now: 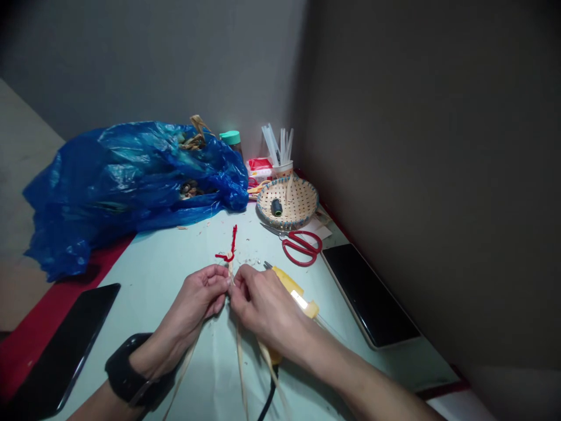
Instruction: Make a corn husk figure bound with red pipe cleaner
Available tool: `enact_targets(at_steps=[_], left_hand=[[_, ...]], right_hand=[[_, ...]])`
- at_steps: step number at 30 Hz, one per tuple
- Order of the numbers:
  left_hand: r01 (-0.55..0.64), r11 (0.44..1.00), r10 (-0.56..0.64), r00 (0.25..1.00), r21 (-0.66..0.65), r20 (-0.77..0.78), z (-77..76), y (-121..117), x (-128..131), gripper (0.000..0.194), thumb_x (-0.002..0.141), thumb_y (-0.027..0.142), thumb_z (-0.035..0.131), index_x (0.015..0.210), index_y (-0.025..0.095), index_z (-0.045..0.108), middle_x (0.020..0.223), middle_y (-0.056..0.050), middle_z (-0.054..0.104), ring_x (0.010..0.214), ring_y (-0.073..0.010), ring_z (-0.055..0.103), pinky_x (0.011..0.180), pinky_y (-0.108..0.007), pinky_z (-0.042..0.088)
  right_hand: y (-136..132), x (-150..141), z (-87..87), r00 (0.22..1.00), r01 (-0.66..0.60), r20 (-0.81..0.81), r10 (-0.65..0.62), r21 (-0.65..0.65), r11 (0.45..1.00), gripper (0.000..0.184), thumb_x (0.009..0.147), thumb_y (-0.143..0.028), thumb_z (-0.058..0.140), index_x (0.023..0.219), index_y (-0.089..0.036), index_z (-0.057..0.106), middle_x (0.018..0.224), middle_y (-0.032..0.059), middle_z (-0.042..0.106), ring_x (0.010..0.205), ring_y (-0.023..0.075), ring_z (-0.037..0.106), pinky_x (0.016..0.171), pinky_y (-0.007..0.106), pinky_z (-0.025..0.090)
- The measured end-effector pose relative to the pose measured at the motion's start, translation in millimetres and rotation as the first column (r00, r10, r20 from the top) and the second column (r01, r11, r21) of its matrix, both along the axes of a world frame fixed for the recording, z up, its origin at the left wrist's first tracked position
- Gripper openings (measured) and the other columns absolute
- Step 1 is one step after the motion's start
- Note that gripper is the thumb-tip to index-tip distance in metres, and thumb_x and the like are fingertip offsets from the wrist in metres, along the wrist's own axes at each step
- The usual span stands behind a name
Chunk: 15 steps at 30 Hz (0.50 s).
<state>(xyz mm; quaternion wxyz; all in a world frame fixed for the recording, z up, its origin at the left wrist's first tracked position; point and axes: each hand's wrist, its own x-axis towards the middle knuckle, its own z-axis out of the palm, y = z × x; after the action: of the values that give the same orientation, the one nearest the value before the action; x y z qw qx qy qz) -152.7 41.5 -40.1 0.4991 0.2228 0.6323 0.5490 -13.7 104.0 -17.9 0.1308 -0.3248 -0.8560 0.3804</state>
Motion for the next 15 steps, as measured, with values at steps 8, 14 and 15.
enact_targets(at_steps=[8, 14, 15], left_hand=[[0.011, 0.997, -0.013, 1.0, 0.082, 0.024, 1.7, -3, 0, 0.026, 0.073, 0.035, 0.069, 0.083, 0.017, 0.054, 0.051, 0.009, 0.045, 0.038, -0.0022, 0.032, 0.037, -0.014, 0.017], [-0.043, 0.992, 0.054, 0.995, 0.119, -0.086, -8.3, 1, 3, 0.024, 0.072, 0.033, 0.068, 0.08, 0.02, 0.05, 0.053, 0.01, 0.047, 0.037, -0.0026, 0.03, 0.038, -0.016, 0.021], [-0.036, 0.992, 0.052, 0.989, 0.123, -0.135, -10.6, 2, 3, 0.022, 0.073, 0.033, 0.067, 0.08, 0.02, 0.051, 0.053, 0.009, 0.048, 0.038, -0.0034, 0.031, 0.039, -0.016, 0.022]], right_hand=[[-5, 0, -8.4, 0.996, -0.082, 0.037, 0.078, 0.116, 0.99, 0.014, 0.094, -0.029, 0.045, 0.092, -0.019, 0.055, 0.067, 0.0003, 0.058, 0.054, 0.011, 0.044, 0.053, 0.024, 0.024], [12, -3, 1.6, 0.998, -0.033, 0.05, 0.026, 0.144, 0.989, 0.02, 0.094, -0.03, 0.048, 0.099, -0.017, 0.063, 0.08, 0.0046, 0.067, 0.067, 0.0155, 0.058, 0.061, 0.026, 0.035], [17, -5, 4.1, 1.0, 0.009, 0.017, -0.012, 0.183, 0.983, 0.022, 0.094, -0.029, 0.049, 0.107, -0.017, 0.062, 0.087, 0.006, 0.068, 0.072, 0.0167, 0.059, 0.065, 0.027, 0.037]])
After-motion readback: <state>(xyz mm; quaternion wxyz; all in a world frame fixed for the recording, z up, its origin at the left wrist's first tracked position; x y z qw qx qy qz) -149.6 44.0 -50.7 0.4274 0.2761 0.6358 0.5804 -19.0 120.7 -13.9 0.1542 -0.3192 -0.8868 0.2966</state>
